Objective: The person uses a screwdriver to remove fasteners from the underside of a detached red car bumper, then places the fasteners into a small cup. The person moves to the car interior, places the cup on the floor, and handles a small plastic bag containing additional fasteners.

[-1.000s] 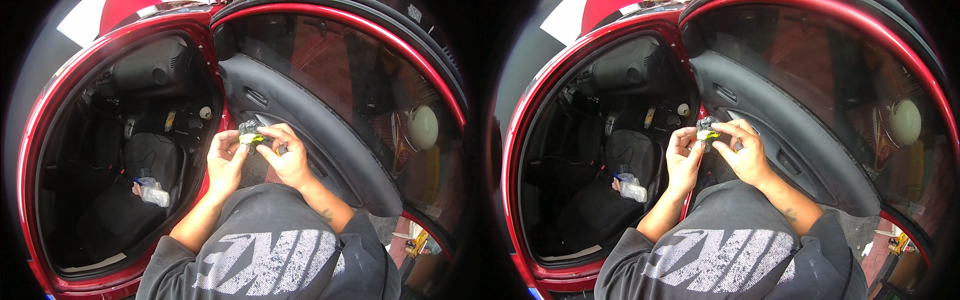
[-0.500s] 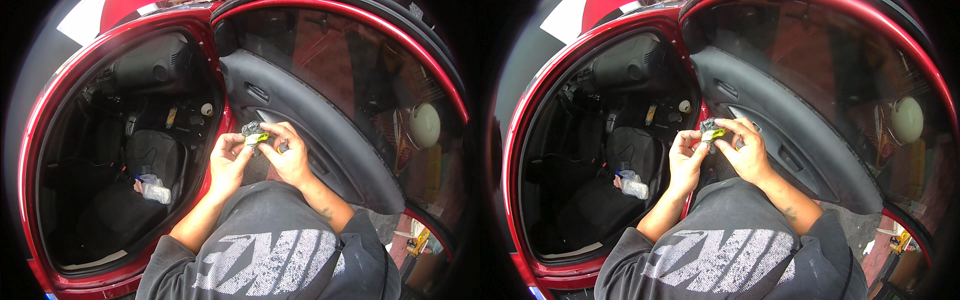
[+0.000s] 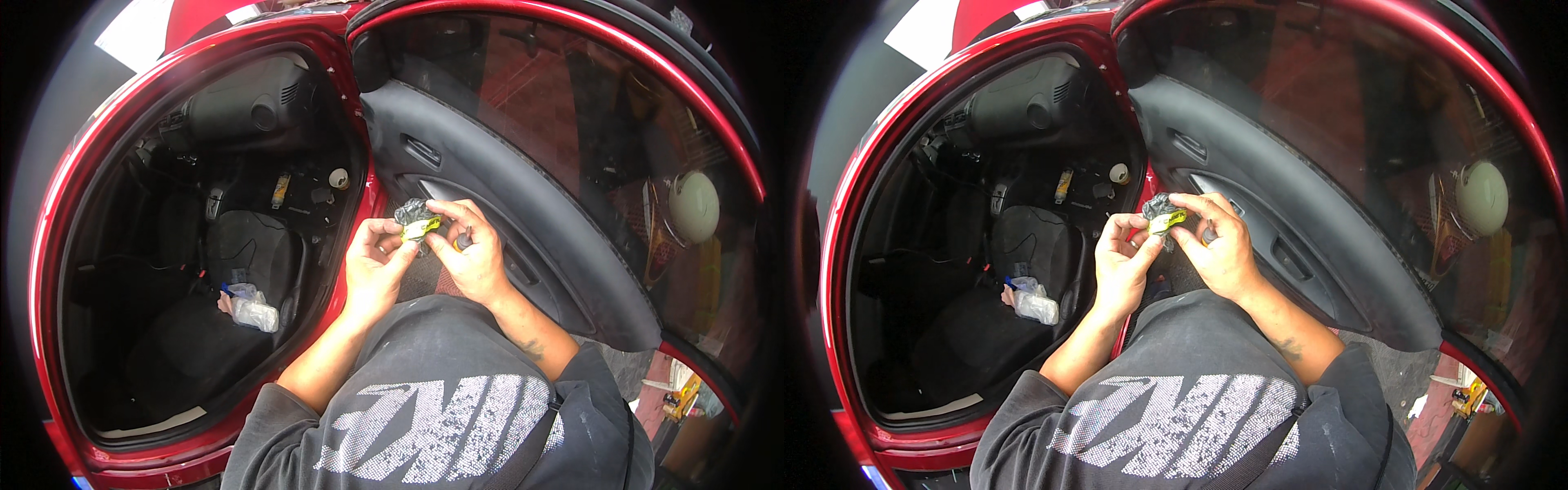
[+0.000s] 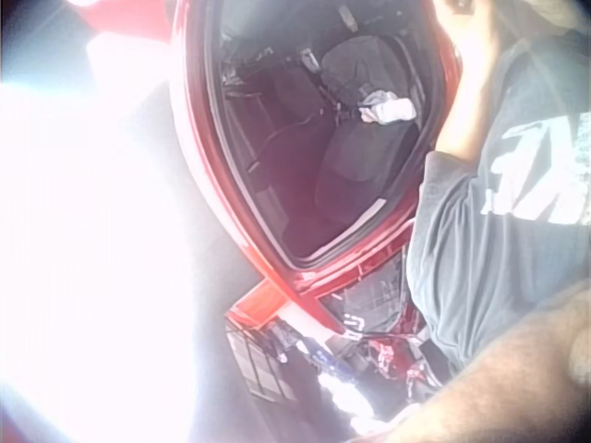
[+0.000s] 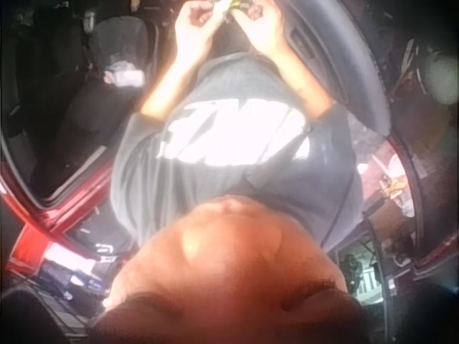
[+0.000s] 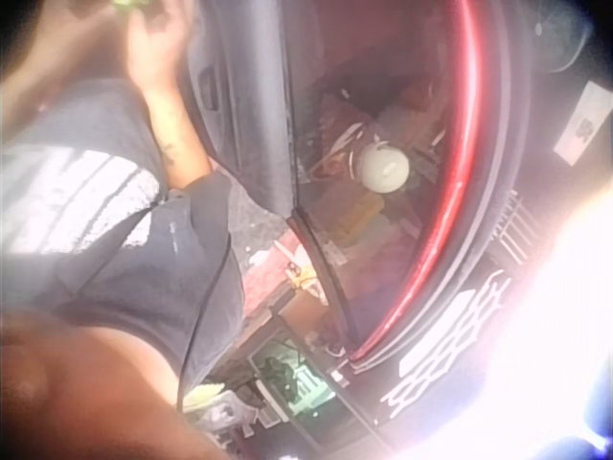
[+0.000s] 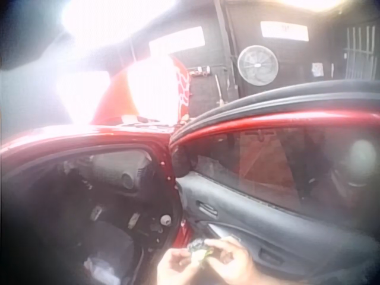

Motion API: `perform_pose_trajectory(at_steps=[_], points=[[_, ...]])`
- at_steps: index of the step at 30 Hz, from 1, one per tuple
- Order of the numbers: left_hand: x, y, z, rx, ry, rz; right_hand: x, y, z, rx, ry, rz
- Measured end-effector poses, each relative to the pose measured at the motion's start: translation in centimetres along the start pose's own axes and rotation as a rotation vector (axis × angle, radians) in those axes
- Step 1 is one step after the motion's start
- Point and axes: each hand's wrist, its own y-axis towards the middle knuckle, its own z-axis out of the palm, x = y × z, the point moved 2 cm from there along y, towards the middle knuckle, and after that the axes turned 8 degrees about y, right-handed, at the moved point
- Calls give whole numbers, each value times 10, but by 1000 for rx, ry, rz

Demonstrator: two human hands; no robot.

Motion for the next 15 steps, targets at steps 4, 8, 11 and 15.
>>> perform_pose_trajectory(at_steps=[4, 8, 11, 15], points=[[1, 1, -1, -5, 1, -4, 0, 2, 0, 6, -6, 5], [1, 4, -1, -4, -3, -12, 1, 5, 0, 8, -20, -6], [0, 6, -1, -1, -16, 2, 0, 8, 1, 11, -25, -2], [-2, 7, -1, -6, -18, 35, -1, 11, 2, 19, -21, 9]])
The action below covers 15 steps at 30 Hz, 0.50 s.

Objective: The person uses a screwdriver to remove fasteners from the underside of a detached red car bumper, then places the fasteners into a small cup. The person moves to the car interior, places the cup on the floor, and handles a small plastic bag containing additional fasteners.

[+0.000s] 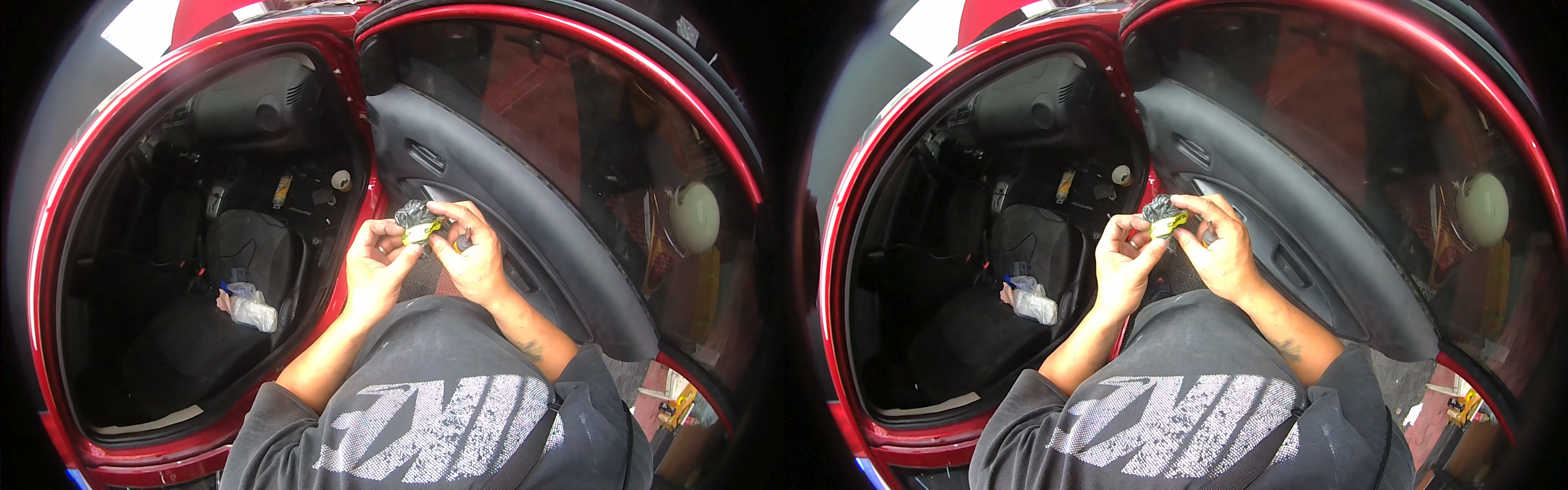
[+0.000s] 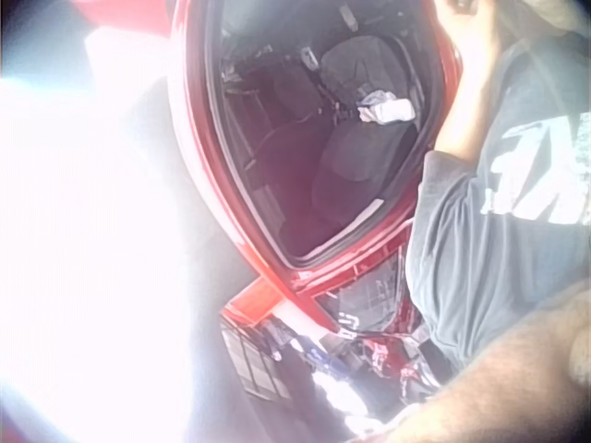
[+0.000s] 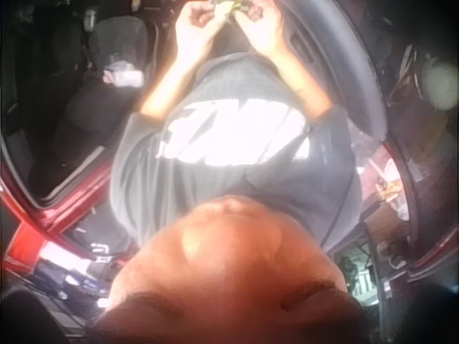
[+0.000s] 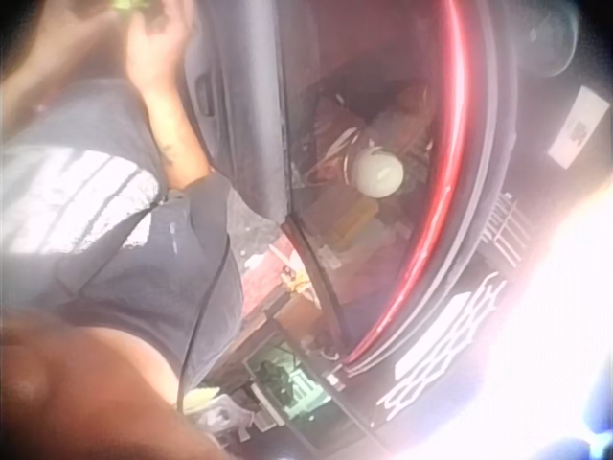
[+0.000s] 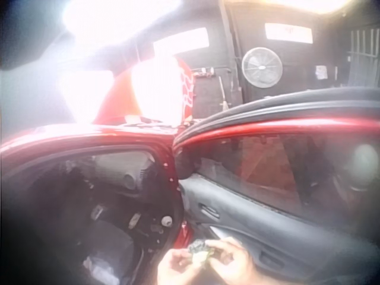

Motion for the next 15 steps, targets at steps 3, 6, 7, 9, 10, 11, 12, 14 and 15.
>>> perform_pose_trajectory(at_steps=[3, 6, 7, 9, 10, 11, 12, 14, 15], points=[[-2, -1, 0, -35, 36, 10, -3, 3, 2, 12, 21, 12], [-6, -3, -1, -70, 79, 15, -1, 4, 6, 28, 38, 41], [-7, -3, -1, -79, 94, 17, -1, 5, 7, 35, 36, 33], [-6, -3, -5, -76, 108, 61, 0, 7, 9, 46, 31, 18], [-6, -4, -6, -74, 115, 81, 0, 7, 10, 45, 38, 22], [-6, -4, -8, -76, 112, 68, 0, 6, 11, 43, 45, 25], [-7, -5, -9, -79, 109, 57, 0, 6, 12, 43, 53, 27], [-8, -7, -10, -82, 101, 43, 2, 6, 14, 43, 41, -3], [-9, -9, -10, -82, 95, 41, 2, 6, 14, 44, 35, -18]])
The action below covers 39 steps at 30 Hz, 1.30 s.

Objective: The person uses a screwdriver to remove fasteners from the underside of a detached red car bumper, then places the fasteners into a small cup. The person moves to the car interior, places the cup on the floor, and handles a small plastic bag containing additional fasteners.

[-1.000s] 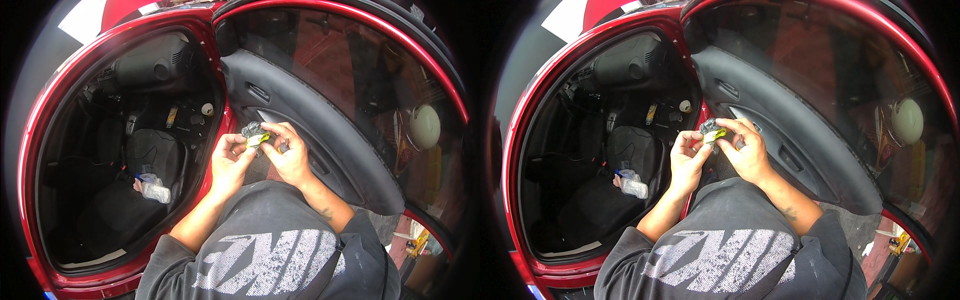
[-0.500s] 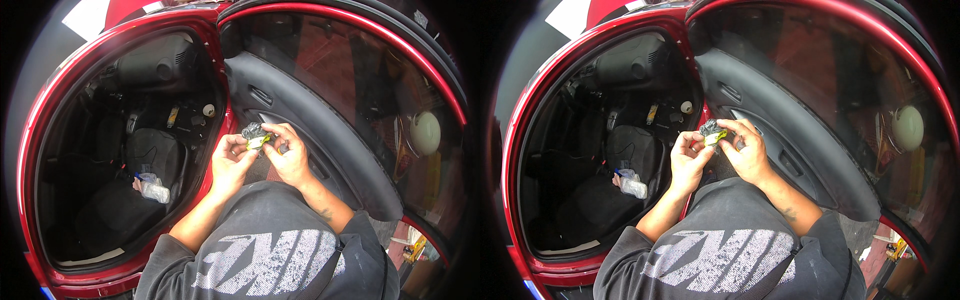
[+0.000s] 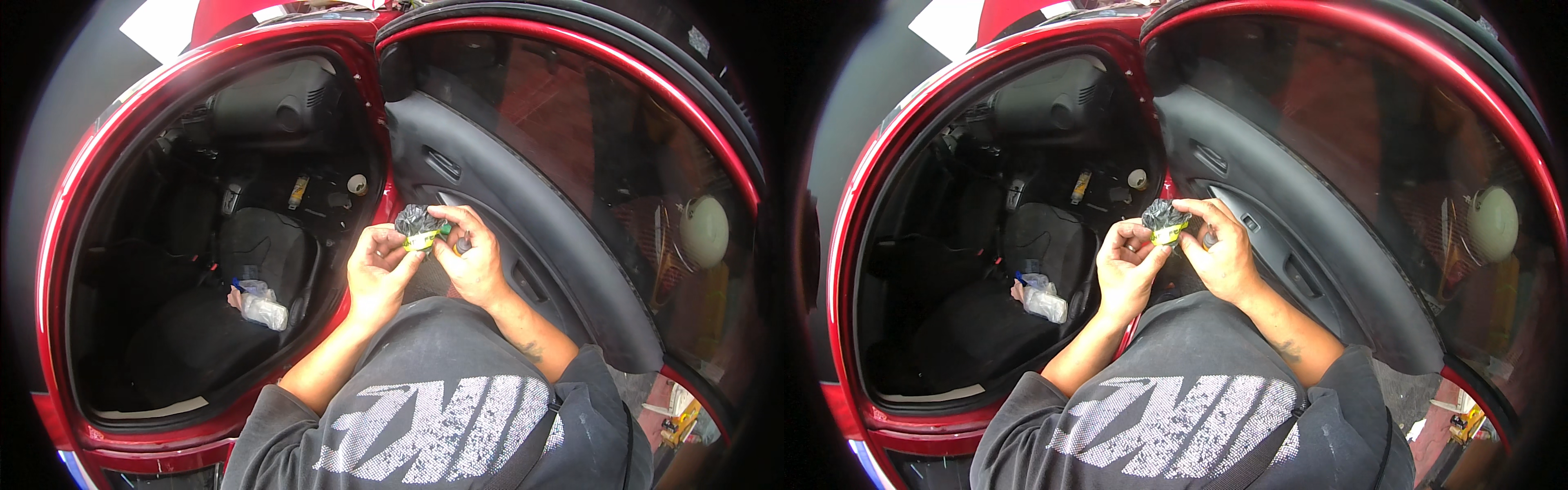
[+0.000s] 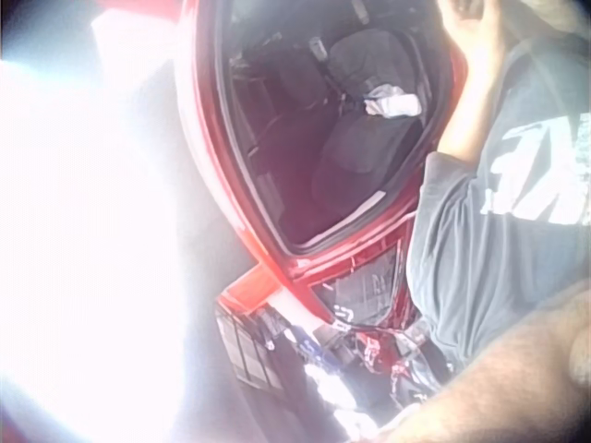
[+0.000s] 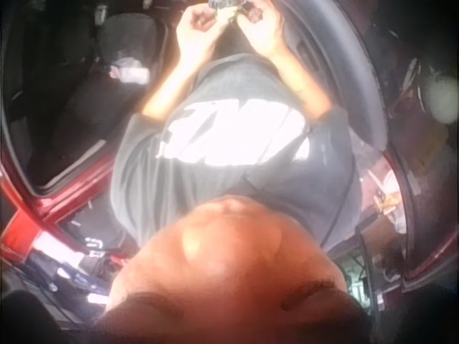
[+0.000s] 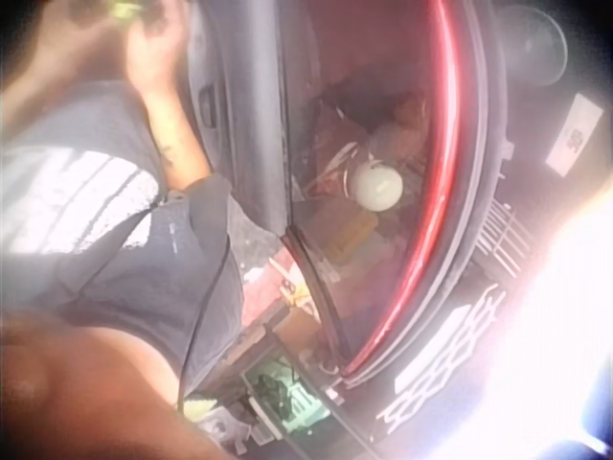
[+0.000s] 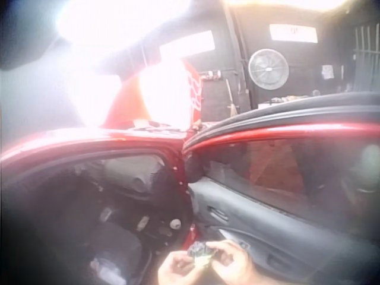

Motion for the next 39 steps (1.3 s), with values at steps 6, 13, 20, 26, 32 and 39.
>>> perform_pose_trajectory(at_steps=[6, 13, 20, 26, 32, 39], points=[[-3, -6, -6, 2, -42, 41, 2, -2, 7, -7, 2, -93], [-11, -9, -17, 14, -73, -128, 11, -7, 10, -24, 50, -132], [-5, -10, -8, 60, -203, -252, 14, -18, 1, -36, 19, -91], [1, -9, -1, 79, -286, -296, 13, -23, -6, -62, 12, -50], [6, -11, -3, 112, -353, -330, 11, -25, -7, -62, -1, -49], [4, -14, -6, 86, -380, -404, 7, -27, -4, -62, 4, -26]])
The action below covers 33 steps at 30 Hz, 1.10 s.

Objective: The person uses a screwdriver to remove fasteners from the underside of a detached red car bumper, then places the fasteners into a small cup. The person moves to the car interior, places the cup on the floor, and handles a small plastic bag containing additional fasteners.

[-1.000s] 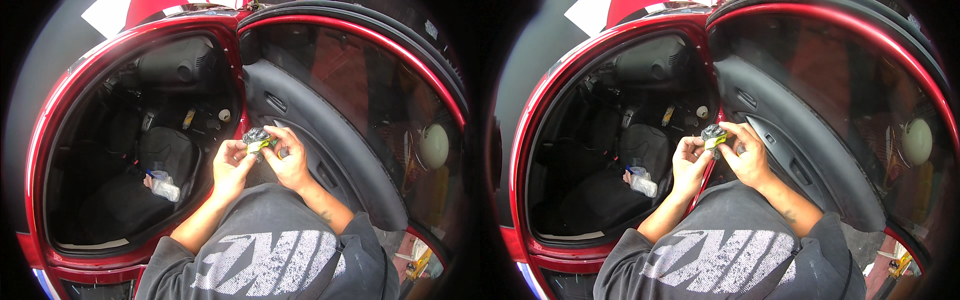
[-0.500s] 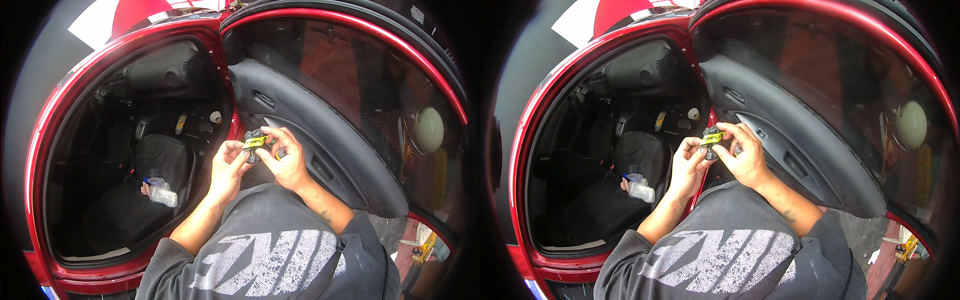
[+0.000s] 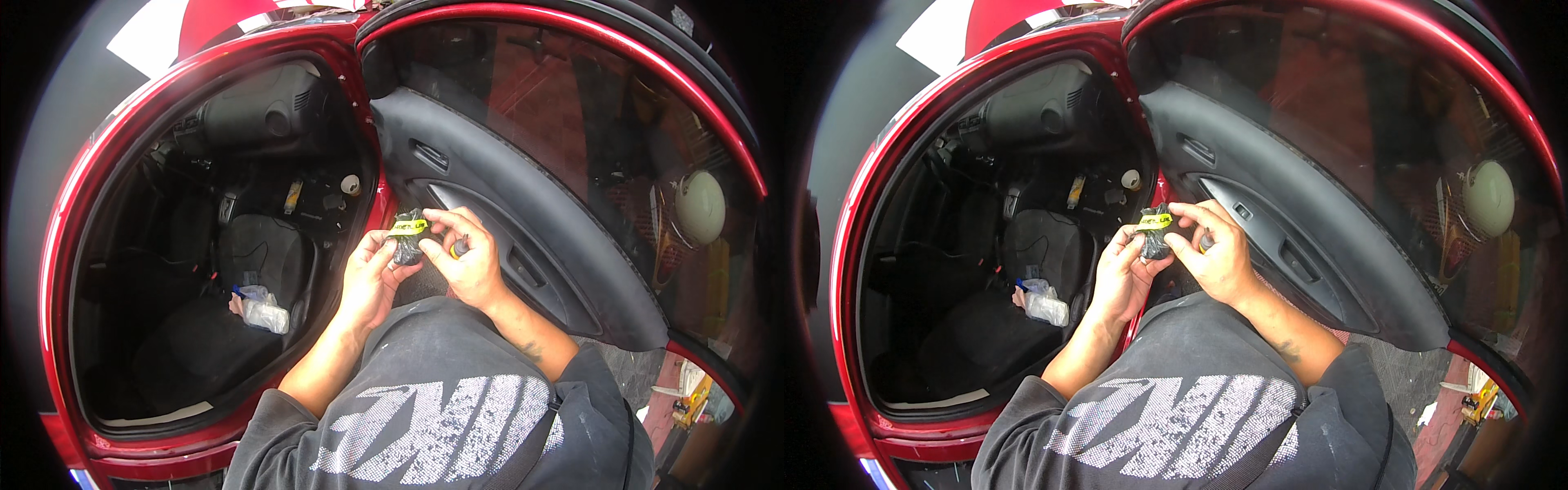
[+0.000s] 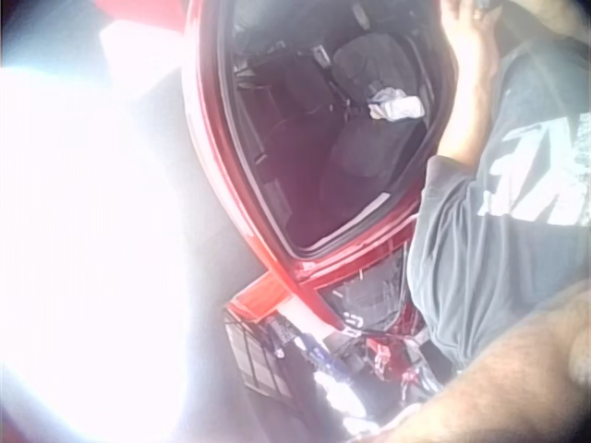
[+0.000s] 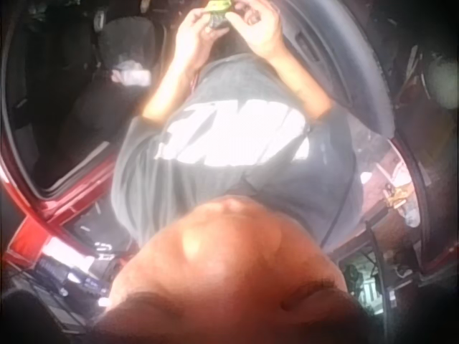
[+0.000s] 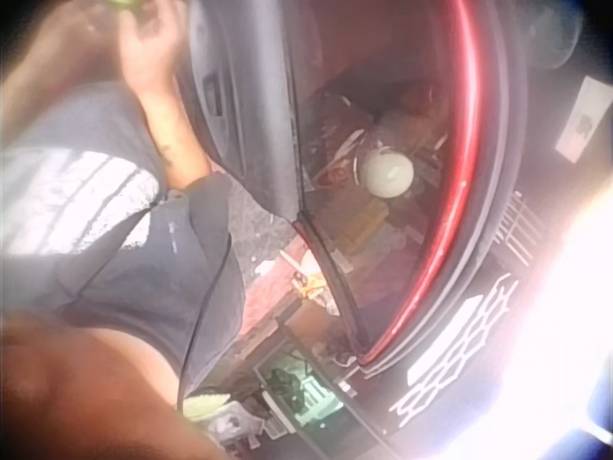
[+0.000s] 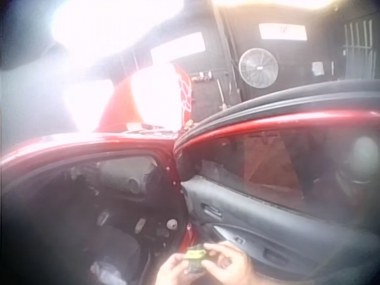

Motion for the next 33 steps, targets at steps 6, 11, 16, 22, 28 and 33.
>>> perform_pose_trajectory(at_steps=[6, 11, 16, 22, 28, 33], points=[[7, -1, -11, 52, 32, 56, -4, -2, 0, -6, 69, 18], [-1, -6, 9, 88, 119, 191, -11, -4, 1, -56, 17, -60], [14, 6, -6, 48, 382, 250, -9, -6, 4, -32, -74, -144], [13, 12, -10, -180, 774, 446, -9, -9, 1, 96, -73, 116], [21, 28, -32, -85, 713, 391, 11, -12, 13, 376, 98, 100], [33, 14, -19, 269, 390, -95, 20, 19, 7, 267, -167, -44]])
